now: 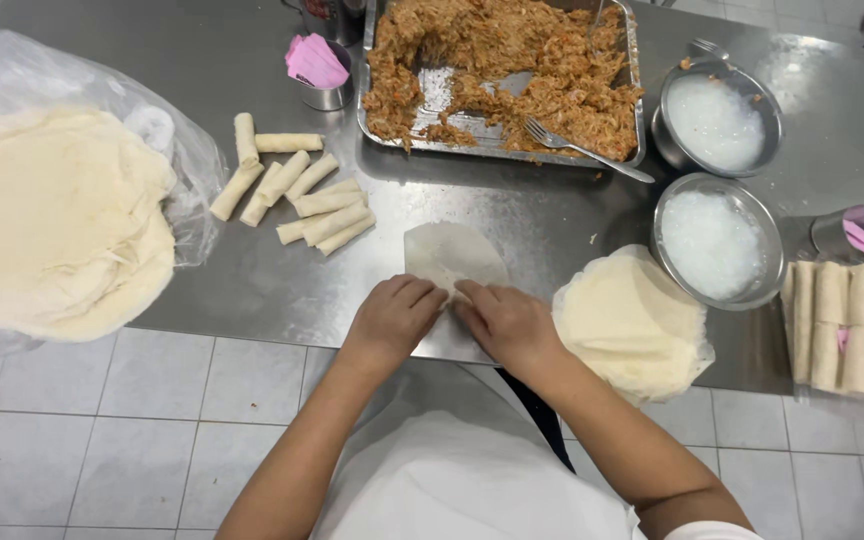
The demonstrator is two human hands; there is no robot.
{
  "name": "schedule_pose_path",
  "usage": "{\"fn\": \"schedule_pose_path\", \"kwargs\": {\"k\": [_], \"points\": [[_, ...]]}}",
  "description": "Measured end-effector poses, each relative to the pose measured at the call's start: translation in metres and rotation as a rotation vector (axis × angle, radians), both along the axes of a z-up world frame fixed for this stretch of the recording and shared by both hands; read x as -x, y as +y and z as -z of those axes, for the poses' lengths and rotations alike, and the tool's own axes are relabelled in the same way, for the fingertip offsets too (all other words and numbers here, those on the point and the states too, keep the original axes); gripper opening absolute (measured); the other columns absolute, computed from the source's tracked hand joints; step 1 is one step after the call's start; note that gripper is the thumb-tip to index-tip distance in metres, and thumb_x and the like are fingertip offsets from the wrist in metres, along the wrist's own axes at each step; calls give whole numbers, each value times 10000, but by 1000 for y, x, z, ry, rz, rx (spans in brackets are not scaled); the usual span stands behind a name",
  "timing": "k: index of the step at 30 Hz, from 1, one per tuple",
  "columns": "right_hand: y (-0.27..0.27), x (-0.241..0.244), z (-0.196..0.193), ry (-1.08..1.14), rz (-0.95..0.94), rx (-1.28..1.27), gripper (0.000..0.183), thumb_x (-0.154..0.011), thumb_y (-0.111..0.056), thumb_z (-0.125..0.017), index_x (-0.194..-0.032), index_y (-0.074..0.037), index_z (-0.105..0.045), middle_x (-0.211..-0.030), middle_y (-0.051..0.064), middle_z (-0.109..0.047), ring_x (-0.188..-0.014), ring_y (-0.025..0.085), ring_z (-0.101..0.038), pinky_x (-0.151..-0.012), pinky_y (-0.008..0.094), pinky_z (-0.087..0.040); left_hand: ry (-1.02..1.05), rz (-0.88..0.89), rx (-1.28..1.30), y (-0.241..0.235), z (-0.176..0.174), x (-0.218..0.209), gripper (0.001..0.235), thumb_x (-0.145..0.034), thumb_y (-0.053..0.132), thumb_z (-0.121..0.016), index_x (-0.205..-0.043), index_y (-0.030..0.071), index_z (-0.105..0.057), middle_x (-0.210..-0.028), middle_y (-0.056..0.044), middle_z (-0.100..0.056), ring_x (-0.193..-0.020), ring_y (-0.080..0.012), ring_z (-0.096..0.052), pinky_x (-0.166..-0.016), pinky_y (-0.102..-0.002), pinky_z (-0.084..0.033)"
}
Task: The person repeatedly takes a thin dough wrapper, places a portion of seasoned filling onto it, and rolls it into a cylindrical shape. The finished rolls are placed on the stainless steel countertop next to a growing pile of completed rolls.
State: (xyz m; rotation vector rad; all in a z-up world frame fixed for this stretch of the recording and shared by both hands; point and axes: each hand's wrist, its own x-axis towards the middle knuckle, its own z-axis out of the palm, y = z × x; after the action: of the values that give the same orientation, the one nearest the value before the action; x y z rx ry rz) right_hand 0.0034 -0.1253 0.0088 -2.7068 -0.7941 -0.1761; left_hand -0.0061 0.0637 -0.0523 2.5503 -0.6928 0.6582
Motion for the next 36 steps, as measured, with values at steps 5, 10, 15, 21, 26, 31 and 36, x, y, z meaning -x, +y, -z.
{"fn": "schedule_pose_path", "kwargs": {"k": [5, 10, 15, 21, 26, 31, 36], "points": [[-15, -12, 29, -100, 136, 70, 116, -925, -200, -634, -956, -160, -738, -715, 33, -702, -647, 191, -701, -555, 277, -567, 64, -23, 68, 3, -8, 0, 182, -841, 136, -753, -1016, 140, -700, -884, -21, -696, -910, -178, -668, -754, -281, -535], [12, -7, 25, -308, -113, -160, 116, -882, -69, -673, -969, -89, -746, -810, 104, -716, -768, 242, -708, -664, 306, -585, 102, 0, 49, 5, -3, 1, 224, -802, 175, -786, -1008, 155, -699, -918, -18, -690, -941, -207, -656, -771, -329, -528], [3, 0, 41, 151, 64, -622, 272, -867, -35, -687, -1132, -91, -709, -985, 74, -724, -935, 228, -703, -815, 363, -592, 188, -27, 147, 14, -23, 15, 195, -842, 106, -743, -1035, 134, -730, -944, -25, -739, -985, -195, -675, -838, -321, -537], [12, 8, 41, 308, 289, -885, 516, -869, 92, -604, -1368, -29, -550, -937, 104, -755, -1009, 203, -679, -955, 366, -532, 108, -14, 140, 13, -18, 11, 202, -821, 125, -760, -1012, 178, -727, -913, 27, -730, -954, -164, -663, -788, -294, -529], [21, 7, 58, 217, 133, -937, 532, -851, 106, -628, -1361, -16, -542, -978, 121, -760, -1028, 227, -697, -939, 376, -545, 95, 13, 153, 13, -25, 12, 194, -830, 98, -748, -1013, 158, -728, -921, 17, -737, -954, -188, -671, -786, -319, -533], [12, 1, 62, 314, -53, -933, 729, -832, 154, -534, -1499, -12, -291, -1139, 175, -694, -1062, 295, -686, -953, 429, -537, 105, 9, 265, 11, -29, 12, 187, -835, 74, -749, -1008, 89, -679, -806, -60, -711, -857, -266, -695, -714, -370, -559], [18, -4, 56, 199, -126, -788, 767, -795, 150, -447, -1497, 24, -165, -1232, 214, -568, -1139, 352, -621, -966, 477, -519, 159, -43, 130, 11, -4, 4, 270, -840, 141, -740, -1097, 144, -656, -831, -19, -732, -934, -201, -702, -766, -332, -554]]}}
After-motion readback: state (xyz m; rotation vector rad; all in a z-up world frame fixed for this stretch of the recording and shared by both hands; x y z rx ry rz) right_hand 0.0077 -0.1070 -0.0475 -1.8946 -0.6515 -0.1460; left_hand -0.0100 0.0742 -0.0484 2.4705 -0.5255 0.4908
